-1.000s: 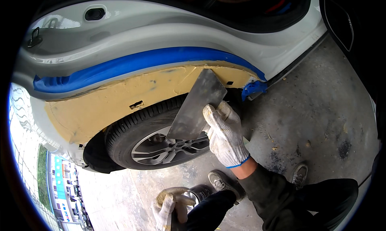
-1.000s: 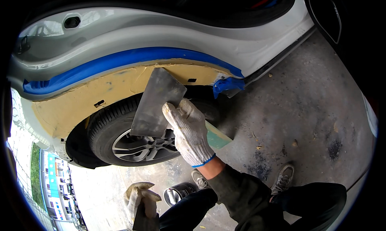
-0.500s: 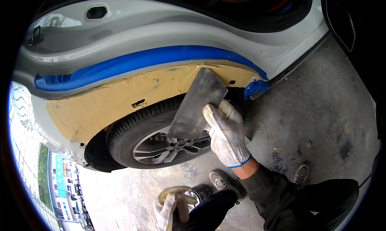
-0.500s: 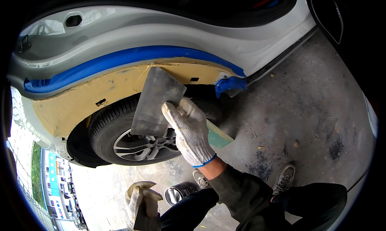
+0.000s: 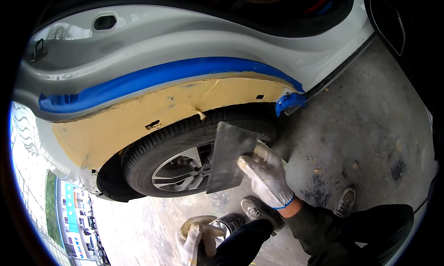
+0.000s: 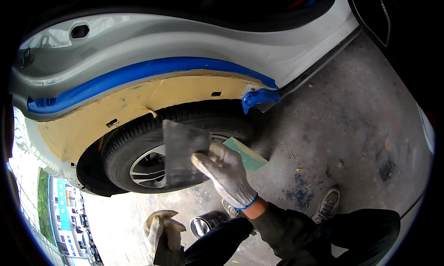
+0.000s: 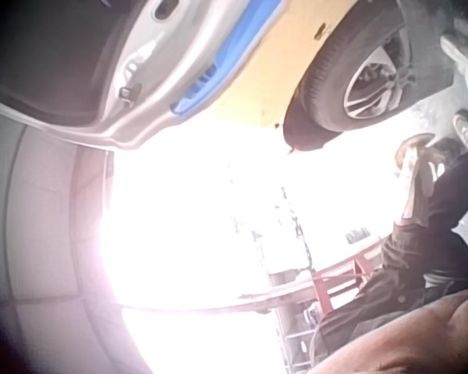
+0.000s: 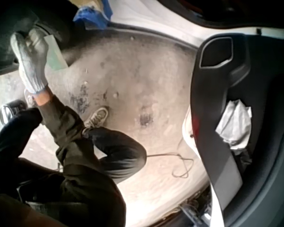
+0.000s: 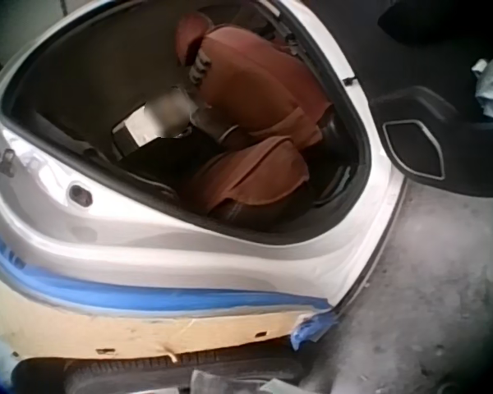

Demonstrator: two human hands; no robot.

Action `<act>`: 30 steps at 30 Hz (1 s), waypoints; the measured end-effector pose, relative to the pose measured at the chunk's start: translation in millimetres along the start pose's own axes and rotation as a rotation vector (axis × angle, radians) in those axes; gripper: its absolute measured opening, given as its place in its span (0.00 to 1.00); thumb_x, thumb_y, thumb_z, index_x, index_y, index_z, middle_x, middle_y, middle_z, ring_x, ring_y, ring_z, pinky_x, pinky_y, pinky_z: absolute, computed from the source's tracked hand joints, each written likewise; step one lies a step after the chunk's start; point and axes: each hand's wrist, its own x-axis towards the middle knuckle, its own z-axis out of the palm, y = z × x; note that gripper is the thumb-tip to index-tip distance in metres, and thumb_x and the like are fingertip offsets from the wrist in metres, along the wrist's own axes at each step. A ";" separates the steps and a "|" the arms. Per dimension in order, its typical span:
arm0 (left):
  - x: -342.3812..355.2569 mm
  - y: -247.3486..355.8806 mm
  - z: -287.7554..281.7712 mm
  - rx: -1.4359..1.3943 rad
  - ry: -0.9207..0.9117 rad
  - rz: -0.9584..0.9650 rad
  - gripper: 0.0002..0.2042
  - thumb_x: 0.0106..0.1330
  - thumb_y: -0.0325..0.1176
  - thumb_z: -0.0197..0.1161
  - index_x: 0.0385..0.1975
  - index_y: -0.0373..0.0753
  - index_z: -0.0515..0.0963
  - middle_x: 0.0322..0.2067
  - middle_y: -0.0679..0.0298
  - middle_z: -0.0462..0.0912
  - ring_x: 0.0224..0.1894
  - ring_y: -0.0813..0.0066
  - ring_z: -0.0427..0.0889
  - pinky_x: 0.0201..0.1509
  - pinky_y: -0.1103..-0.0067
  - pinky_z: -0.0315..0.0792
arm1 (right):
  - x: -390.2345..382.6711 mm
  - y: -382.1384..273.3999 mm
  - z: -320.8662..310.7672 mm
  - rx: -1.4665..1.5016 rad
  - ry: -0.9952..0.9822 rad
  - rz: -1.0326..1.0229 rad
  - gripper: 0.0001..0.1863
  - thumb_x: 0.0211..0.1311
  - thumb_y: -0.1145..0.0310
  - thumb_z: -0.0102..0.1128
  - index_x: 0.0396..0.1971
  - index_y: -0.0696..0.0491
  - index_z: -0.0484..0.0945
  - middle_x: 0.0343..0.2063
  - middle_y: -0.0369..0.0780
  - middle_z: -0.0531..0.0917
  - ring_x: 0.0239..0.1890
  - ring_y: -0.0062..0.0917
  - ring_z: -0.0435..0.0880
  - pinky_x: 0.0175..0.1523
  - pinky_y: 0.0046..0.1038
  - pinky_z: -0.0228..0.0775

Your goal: The person sits on the floor and uses a putty knife to apply yellow body filler to the front wheel arch of a white car. They repeatedly scoop filler from a can, spread it on the panel, and smooth the surface.

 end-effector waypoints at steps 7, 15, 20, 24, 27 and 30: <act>10.3 -11.6 -1.8 -0.087 -0.098 0.023 0.23 0.73 0.48 0.55 0.43 0.27 0.76 0.24 0.60 0.81 0.25 0.75 0.75 0.36 0.78 0.73 | -12.6 -6.9 -6.2 0.004 0.065 0.121 0.09 0.65 0.73 0.64 0.42 0.60 0.80 0.32 0.34 0.82 0.34 0.11 0.80 0.41 0.14 0.75; 26.6 -19.1 -4.1 -0.022 -0.366 -0.048 0.30 0.65 0.50 0.65 0.45 0.21 0.74 0.24 0.48 0.85 0.10 0.81 0.68 0.17 0.86 0.64 | -58.6 23.2 -16.2 -0.225 -0.182 0.340 0.08 0.67 0.75 0.61 0.41 0.63 0.77 0.34 0.36 0.82 0.37 0.13 0.80 0.43 0.16 0.75; 20.5 -12.7 16.3 0.316 -0.231 0.408 0.24 0.76 0.44 0.47 0.49 0.23 0.71 0.21 0.57 0.83 0.11 0.85 0.64 0.18 0.88 0.59 | -70.9 -3.4 -17.1 -0.631 -0.287 0.140 0.13 0.65 0.67 0.63 0.43 0.60 0.79 0.25 0.42 0.80 0.24 0.18 0.74 0.31 0.24 0.68; 29.2 -25.2 6.2 0.222 -0.256 0.398 0.27 0.70 0.45 0.60 0.51 0.22 0.68 0.23 0.52 0.83 0.09 0.85 0.65 0.15 0.89 0.58 | -66.0 -20.0 -37.2 -0.731 -0.231 0.196 0.13 0.65 0.65 0.63 0.41 0.60 0.80 0.24 0.41 0.79 0.22 0.23 0.73 0.30 0.26 0.68; 35.4 -27.8 21.9 0.073 -0.237 0.159 0.32 0.63 0.49 0.68 0.49 0.22 0.70 0.21 0.51 0.83 0.09 0.82 0.69 0.11 0.88 0.57 | -61.6 -41.7 -31.1 -0.718 -0.271 0.133 0.14 0.65 0.64 0.62 0.41 0.60 0.80 0.26 0.44 0.82 0.25 0.26 0.80 0.31 0.27 0.71; 25.5 -22.5 18.7 0.227 -0.295 0.073 0.27 0.62 0.49 0.68 0.38 0.24 0.77 0.17 0.53 0.82 0.08 0.80 0.71 0.08 0.86 0.57 | -54.9 -44.2 -23.0 -0.838 -0.391 -0.094 0.18 0.64 0.59 0.64 0.45 0.58 0.80 0.31 0.45 0.84 0.30 0.32 0.86 0.34 0.29 0.76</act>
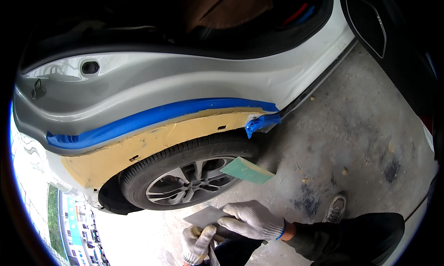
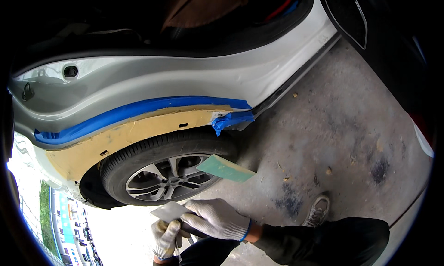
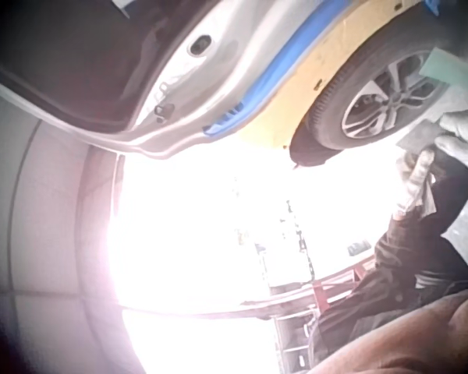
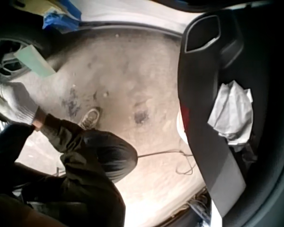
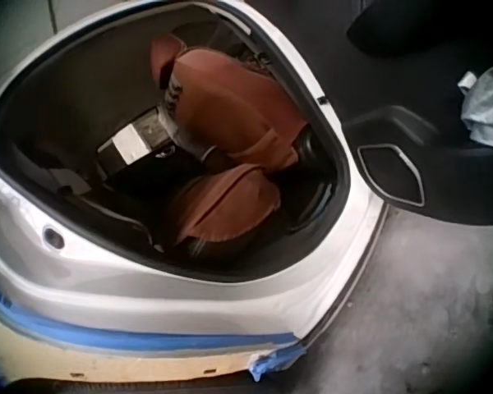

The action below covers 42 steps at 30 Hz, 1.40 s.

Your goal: The person sits on the floor and uses a putty knife to apply yellow body filler to the front wheel arch of a white car. They repeatedly scoop filler from a can, spread it on the panel, and smooth the surface.

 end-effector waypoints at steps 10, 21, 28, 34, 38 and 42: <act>7.2 -15.2 7.8 -0.088 0.336 0.319 0.16 0.69 0.41 0.62 0.36 0.30 0.75 0.16 0.62 0.75 0.18 0.77 0.72 0.23 0.82 0.66 | 111.6 -62.1 -30.6 -0.494 0.310 -0.606 0.41 0.59 0.43 0.63 0.64 0.57 0.65 0.61 0.51 0.69 0.63 0.43 0.69 0.67 0.48 0.64; 13.6 -20.9 -2.5 -0.212 0.245 0.160 0.15 0.65 0.40 0.65 0.31 0.32 0.75 0.12 0.62 0.76 0.13 0.78 0.73 0.20 0.80 0.67 | 71.9 65.2 -104.4 -0.966 0.572 -0.360 0.46 0.51 0.49 0.72 0.66 0.53 0.61 0.66 0.48 0.65 0.64 0.42 0.68 0.67 0.49 0.65; 6.2 8.3 24.1 -0.003 -0.025 -0.037 0.16 0.63 0.36 0.64 0.27 0.24 0.79 0.13 0.51 0.80 0.08 0.77 0.69 0.12 0.81 0.62 | -8.7 34.8 -78.8 -0.035 0.245 0.214 0.28 0.64 0.49 0.62 0.54 0.57 0.75 0.42 0.46 0.83 0.40 0.26 0.84 0.42 0.30 0.79; 7.9 13.1 44.1 0.122 -0.263 -0.054 0.24 0.67 0.44 0.64 0.34 0.20 0.80 0.17 0.53 0.82 0.09 0.80 0.69 0.12 0.84 0.61 | -18.3 17.4 -48.3 0.295 -0.057 0.288 0.26 0.66 0.49 0.60 0.34 0.62 0.79 0.27 0.45 0.83 0.32 0.24 0.81 0.37 0.32 0.70; 12.9 22.6 51.0 0.073 -0.238 0.018 0.36 0.66 0.58 0.61 0.43 0.19 0.76 0.19 0.51 0.83 0.08 0.84 0.65 0.11 0.86 0.56 | -6.4 48.7 -83.0 0.579 0.616 0.541 0.19 0.67 0.53 0.62 0.37 0.57 0.81 0.30 0.35 0.81 0.33 0.16 0.78 0.40 0.24 0.73; 15.0 25.3 55.4 0.080 -0.193 -0.014 0.35 0.66 0.57 0.61 0.42 0.18 0.76 0.18 0.51 0.83 0.07 0.84 0.65 0.11 0.86 0.54 | 20.2 66.4 -114.8 1.173 0.845 0.529 0.16 0.68 0.60 0.62 0.48 0.55 0.78 0.39 0.34 0.82 0.40 0.19 0.81 0.47 0.23 0.76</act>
